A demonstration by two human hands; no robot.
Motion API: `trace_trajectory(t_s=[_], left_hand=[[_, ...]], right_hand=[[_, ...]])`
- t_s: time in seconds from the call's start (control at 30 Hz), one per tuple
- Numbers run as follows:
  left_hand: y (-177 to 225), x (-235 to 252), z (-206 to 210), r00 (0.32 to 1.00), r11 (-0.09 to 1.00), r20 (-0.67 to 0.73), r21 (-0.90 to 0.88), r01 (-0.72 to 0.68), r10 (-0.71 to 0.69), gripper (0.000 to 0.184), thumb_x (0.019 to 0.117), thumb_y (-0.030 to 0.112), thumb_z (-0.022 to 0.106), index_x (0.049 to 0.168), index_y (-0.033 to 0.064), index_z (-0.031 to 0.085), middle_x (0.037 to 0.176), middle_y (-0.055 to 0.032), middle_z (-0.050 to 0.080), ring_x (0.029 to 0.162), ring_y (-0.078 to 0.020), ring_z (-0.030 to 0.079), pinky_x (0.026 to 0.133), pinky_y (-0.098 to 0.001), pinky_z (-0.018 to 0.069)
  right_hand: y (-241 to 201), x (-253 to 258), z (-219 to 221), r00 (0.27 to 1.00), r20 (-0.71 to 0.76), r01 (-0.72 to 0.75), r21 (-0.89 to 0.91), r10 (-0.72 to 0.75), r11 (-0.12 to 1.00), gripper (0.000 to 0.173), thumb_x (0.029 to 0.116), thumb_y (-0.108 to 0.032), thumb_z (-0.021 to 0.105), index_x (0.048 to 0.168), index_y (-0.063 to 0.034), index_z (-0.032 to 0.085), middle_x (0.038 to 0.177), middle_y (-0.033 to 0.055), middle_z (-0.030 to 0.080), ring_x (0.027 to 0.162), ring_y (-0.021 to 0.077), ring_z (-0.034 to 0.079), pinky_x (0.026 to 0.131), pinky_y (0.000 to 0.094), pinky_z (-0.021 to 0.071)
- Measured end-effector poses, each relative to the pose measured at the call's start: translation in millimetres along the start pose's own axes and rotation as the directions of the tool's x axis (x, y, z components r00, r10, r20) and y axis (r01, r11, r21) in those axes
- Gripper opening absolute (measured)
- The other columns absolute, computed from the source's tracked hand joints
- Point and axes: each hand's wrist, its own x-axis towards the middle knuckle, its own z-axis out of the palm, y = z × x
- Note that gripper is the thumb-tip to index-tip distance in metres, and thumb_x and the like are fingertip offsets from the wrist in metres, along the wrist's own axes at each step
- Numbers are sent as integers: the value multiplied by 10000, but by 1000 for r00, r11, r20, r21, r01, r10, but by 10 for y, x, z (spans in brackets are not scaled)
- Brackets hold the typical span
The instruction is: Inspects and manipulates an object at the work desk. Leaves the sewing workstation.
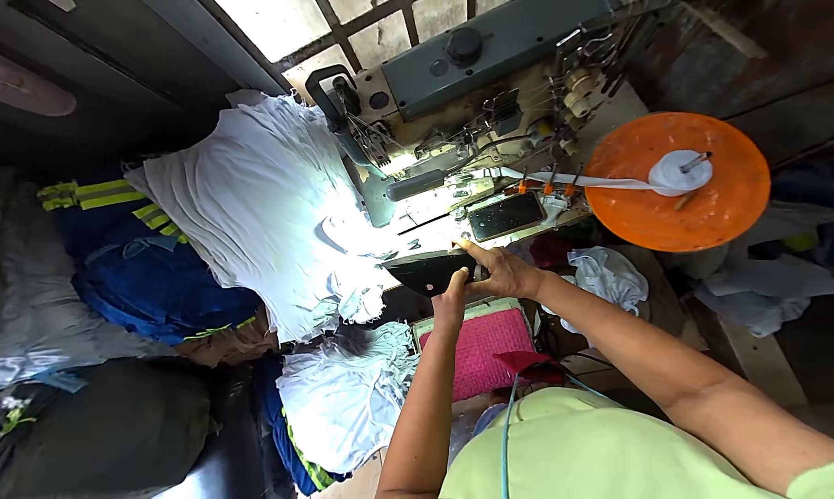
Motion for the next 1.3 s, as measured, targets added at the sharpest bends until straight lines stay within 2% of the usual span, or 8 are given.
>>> trace_trajectory(t_s=[0.1, 0.3, 0.47, 0.7, 0.83, 1.03, 1.17, 1.3], left_hand=[[11, 6, -14, 1000, 1000, 14, 27, -9, 9, 96, 873, -29, 540, 943, -9, 602, 775, 36, 660, 778, -1, 649, 796, -223, 558], [-18, 21, 12, 999, 999, -25, 4, -42, 42, 101, 879, -25, 532, 926, 19, 610, 756, 52, 671, 760, -5, 664, 775, -226, 568], [4, 26, -14, 999, 998, 28, 55, -35, 34, 98, 877, -19, 545, 946, 6, 611, 765, 52, 664, 763, 7, 654, 783, -214, 562], [-23, 54, 29, 998, 999, -52, -29, -32, 30, 119, 859, -48, 540, 896, 40, 612, 732, 47, 673, 726, -15, 665, 746, -229, 573], [-9, 52, 58, 996, 999, -87, -32, -21, 18, 120, 854, -63, 565, 893, 40, 611, 725, 42, 674, 724, -17, 668, 740, -228, 575], [-9, 44, 60, 997, 999, -74, 32, -32, 35, 205, 885, -54, 618, 1083, -22, 573, 842, 23, 668, 808, -10, 659, 790, -222, 567], [33, 9, 50, 1000, 999, 2, 43, -16, 16, 185, 903, -21, 630, 1083, -36, 590, 869, 24, 675, 850, 3, 653, 839, -212, 554], [28, 0, 54, 1000, 1000, 23, -9, -9, 9, 147, 909, -14, 588, 1056, -14, 600, 856, 33, 684, 843, -4, 663, 841, -224, 560]], right_hand=[[-6, -5, -4, 1000, 17, -20, 48, 19, 999, 851, 901, -501, 695, 1502, 39, 428, 964, 225, 700, 862, 315, 682, 806, 492, 540], [6, -12, 4, 1000, -8, -21, 53, 22, 998, 827, 903, -535, 677, 1490, 12, 475, 873, 182, 689, 742, 250, 637, 713, 433, 525], [24, -3, -20, 1000, 21, 5, 93, -7, 996, 822, 911, -488, 688, 1484, 52, 451, 953, 191, 700, 808, 217, 659, 763, 388, 541], [45, 0, 17, 1000, -30, -5, 58, 7, 998, 789, 909, -520, 676, 1470, 6, 502, 821, 142, 677, 685, 197, 609, 661, 389, 513], [44, 3, 5, 999, -27, -22, 32, 23, 999, 757, 912, -514, 679, 1448, 0, 531, 800, 141, 671, 675, 207, 600, 657, 400, 503], [61, -26, 25, 996, -85, 7, -22, -9, 1000, 746, 916, -482, 683, 1425, 46, 541, 796, 181, 682, 679, 274, 635, 673, 459, 524], [67, -50, 15, 999, -43, -14, 47, 16, 999, 875, 899, -560, 665, 1466, 73, 463, 880, 194, 692, 763, 252, 653, 732, 433, 540], [63, -47, 12, 999, -42, 6, 97, -2, 995, 880, 902, -557, 669, 1498, 48, 440, 869, 171, 689, 739, 195, 630, 718, 381, 533]])
